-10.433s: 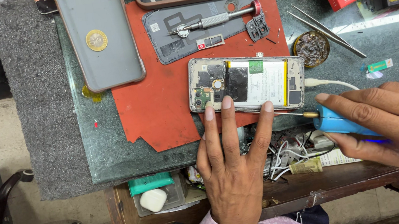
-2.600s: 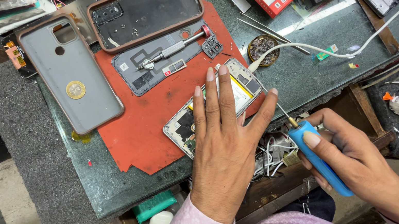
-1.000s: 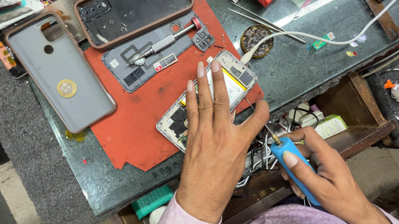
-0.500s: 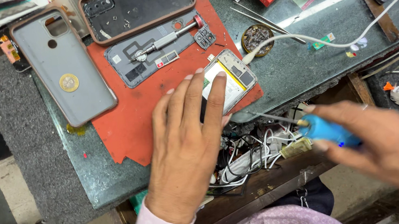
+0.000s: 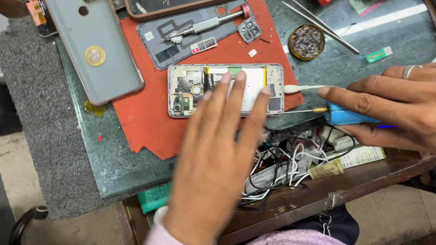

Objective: The person uses a hot air gun to heat the internal components of a disassembled smartphone, then reconnects a cable and tests the device by turning it on. The phone displays a charging indicator and the brand logo.

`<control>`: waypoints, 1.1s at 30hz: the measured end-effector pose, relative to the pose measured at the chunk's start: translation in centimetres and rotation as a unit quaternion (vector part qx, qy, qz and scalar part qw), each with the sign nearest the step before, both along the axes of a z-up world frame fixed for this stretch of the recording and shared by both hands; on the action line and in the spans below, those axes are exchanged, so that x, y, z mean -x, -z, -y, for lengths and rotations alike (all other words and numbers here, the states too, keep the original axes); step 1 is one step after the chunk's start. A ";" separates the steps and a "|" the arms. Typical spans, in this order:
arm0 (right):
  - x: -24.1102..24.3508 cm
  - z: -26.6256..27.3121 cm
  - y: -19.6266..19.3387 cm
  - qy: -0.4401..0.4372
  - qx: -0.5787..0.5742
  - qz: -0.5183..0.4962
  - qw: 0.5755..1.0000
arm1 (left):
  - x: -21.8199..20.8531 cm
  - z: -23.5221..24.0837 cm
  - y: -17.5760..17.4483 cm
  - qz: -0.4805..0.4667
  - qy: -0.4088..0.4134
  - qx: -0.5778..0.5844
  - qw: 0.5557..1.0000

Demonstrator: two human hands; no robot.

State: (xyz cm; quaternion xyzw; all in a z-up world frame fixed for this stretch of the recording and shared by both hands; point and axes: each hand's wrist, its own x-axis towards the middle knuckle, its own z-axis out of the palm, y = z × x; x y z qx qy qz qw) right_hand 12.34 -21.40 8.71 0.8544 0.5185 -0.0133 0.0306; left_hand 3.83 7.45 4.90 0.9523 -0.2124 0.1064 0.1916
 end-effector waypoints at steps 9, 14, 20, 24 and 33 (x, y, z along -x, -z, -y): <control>-0.4 -0.2 0.5 0.018 0.027 -0.016 0.999 | 2.4 5.1 3.1 -0.053 -0.103 0.076 0.990; -0.2 -0.3 0.3 0.003 0.029 0.008 1.000 | 2.6 5.2 3.4 -0.063 -0.110 0.052 0.991; 0.0 0.1 0.4 -0.002 0.017 0.000 1.000 | 2.6 5.3 3.5 -0.060 -0.114 0.076 0.989; 0.3 0.2 0.7 0.006 0.013 0.005 1.000 | 2.6 5.4 3.3 -0.063 -0.115 0.076 0.988; 1.2 -0.6 0.1 0.041 -0.005 0.022 0.999 | 2.6 5.5 3.3 -0.063 -0.124 0.073 0.988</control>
